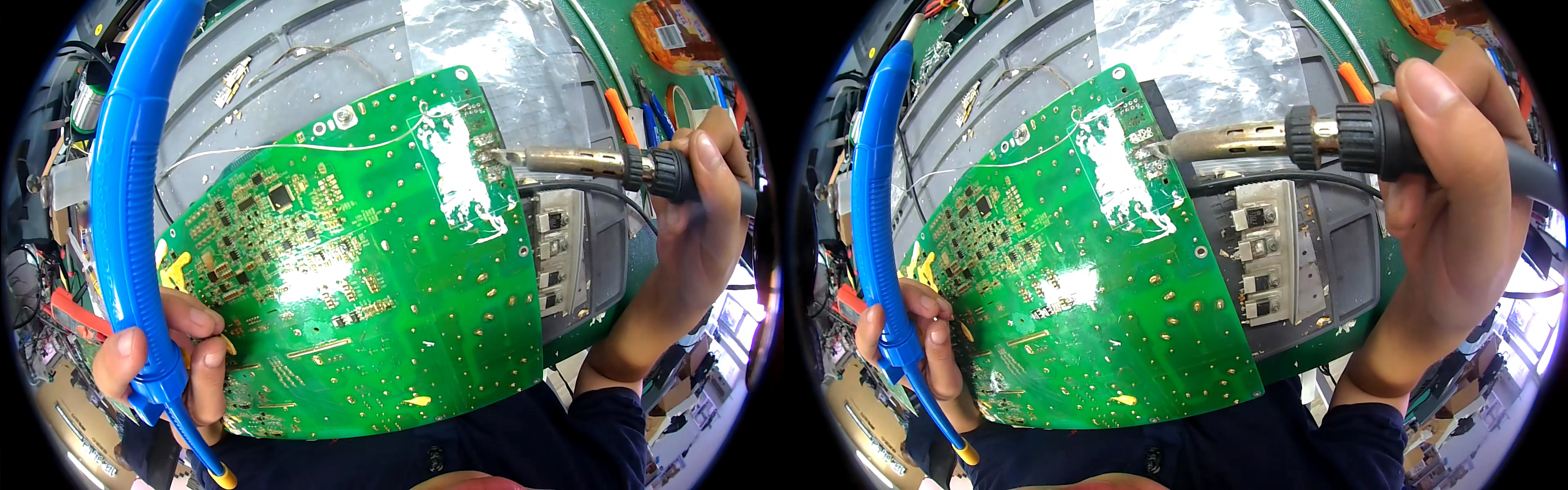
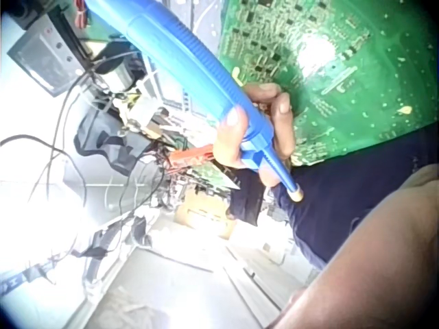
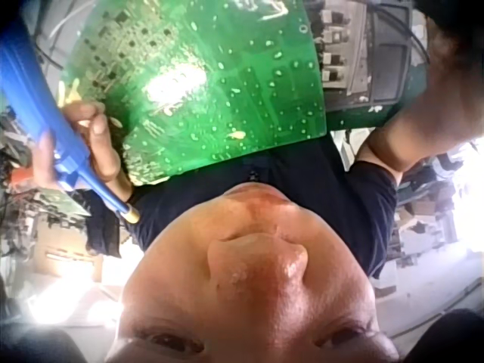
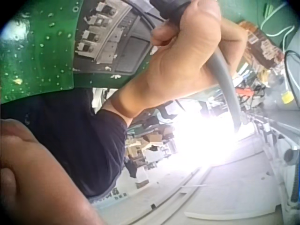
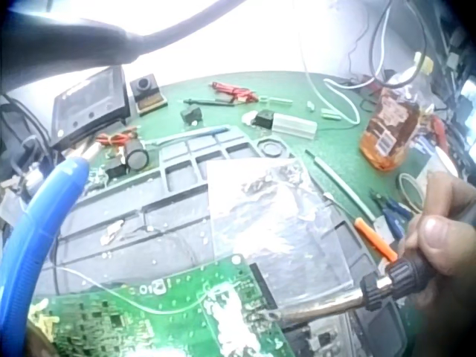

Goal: The person solders components onto a green circuit board using a soldering iron and applies a blue desoldering pump to the board.

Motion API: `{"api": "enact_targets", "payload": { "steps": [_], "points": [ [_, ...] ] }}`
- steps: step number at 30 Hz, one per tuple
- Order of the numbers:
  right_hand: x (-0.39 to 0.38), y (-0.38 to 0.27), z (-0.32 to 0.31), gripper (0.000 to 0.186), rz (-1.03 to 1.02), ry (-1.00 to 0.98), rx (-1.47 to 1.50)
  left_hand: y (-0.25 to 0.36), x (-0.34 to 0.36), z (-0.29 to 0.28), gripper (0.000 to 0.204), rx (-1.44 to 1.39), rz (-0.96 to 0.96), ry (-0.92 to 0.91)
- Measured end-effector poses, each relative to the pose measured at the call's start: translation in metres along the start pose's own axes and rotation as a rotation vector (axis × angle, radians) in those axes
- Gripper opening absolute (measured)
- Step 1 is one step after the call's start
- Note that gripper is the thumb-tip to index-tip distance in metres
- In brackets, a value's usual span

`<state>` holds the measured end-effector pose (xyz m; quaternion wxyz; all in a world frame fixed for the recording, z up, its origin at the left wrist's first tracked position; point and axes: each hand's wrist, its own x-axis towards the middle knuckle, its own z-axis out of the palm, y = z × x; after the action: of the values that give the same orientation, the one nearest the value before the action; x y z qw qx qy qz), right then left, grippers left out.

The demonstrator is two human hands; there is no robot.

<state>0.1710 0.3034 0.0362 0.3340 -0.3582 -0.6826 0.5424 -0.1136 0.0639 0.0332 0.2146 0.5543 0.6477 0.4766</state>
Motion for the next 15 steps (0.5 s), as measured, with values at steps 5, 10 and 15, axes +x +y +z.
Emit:
{"api": "enact_targets", "payload": {
  "steps": [5, 10, 15],
  "points": [
    [0.001, 0.002, 0.004, 0.021, -0.004, 0.018, -0.029, 0.000, 0.002, 0.001, 0.059, -0.001, 0.012, -0.005],
    [0.001, -0.005, 0.011, 0.021, 0.049, 0.080, -0.062, -0.002, 0.002, 0.001, 0.061, 0.013, 0.016, 0.008],
    [0.004, -0.001, 0.005, 0.021, 0.041, 0.003, 0.005, -0.002, 0.002, -0.002, 0.067, 0.097, 0.052, -0.039]
  ]
}}
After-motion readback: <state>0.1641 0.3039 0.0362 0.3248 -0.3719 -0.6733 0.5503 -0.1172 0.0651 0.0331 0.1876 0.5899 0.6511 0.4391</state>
